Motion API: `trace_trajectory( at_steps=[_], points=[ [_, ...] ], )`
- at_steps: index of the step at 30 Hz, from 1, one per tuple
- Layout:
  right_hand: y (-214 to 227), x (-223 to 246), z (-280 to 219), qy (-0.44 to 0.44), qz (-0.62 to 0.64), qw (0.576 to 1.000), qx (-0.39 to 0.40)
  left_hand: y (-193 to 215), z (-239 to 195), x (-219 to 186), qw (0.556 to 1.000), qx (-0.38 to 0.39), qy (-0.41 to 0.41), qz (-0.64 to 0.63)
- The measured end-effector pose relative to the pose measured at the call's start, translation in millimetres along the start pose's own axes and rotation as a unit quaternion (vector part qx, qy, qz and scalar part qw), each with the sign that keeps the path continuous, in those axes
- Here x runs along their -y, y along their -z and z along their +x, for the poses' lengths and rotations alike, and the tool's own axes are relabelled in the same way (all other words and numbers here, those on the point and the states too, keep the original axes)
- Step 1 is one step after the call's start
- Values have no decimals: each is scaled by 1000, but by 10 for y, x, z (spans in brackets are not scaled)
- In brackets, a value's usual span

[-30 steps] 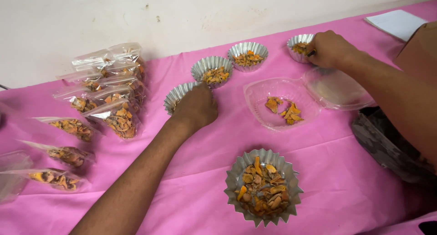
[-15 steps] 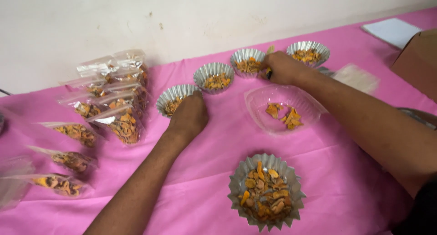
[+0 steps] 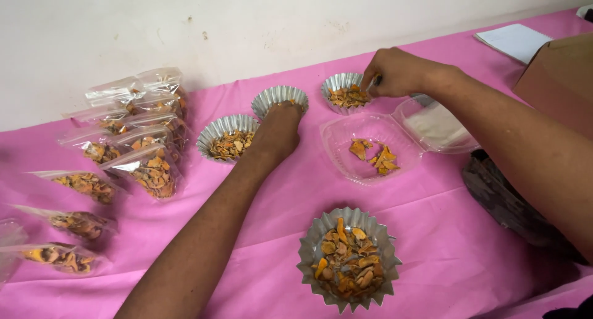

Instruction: Using a small brush and fingers to sort and clean dried tea leaves inside a metal liner on a table.

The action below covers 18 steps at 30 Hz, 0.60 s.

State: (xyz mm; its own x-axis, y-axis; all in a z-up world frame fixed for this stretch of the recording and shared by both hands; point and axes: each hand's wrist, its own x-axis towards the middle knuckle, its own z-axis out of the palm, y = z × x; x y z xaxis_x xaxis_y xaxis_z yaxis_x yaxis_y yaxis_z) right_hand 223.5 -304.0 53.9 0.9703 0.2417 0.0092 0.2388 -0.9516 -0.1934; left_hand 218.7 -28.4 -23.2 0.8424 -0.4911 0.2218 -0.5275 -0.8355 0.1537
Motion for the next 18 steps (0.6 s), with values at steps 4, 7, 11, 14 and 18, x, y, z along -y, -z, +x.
trace_trajectory(
  at_steps=[4,7,11,14,18],
  points=[
    [76,4,-145,52,33,997,-49,178,-209,-199,995,8,-28,-95],
    [96,69,-322,113,49,987,-98,257,-391,-204,995,13,-24,-98],
    [222,337,-707,255,44,941,-215,453,-723,-233,986,-4,23,-165],
    [437,878,-1264,255,15,955,-154,993,-1106,-733,957,143,95,-235],
    [509,1170,-1645,258,-30,961,-93,1033,-1414,-1068,969,225,39,-98]
  ],
)
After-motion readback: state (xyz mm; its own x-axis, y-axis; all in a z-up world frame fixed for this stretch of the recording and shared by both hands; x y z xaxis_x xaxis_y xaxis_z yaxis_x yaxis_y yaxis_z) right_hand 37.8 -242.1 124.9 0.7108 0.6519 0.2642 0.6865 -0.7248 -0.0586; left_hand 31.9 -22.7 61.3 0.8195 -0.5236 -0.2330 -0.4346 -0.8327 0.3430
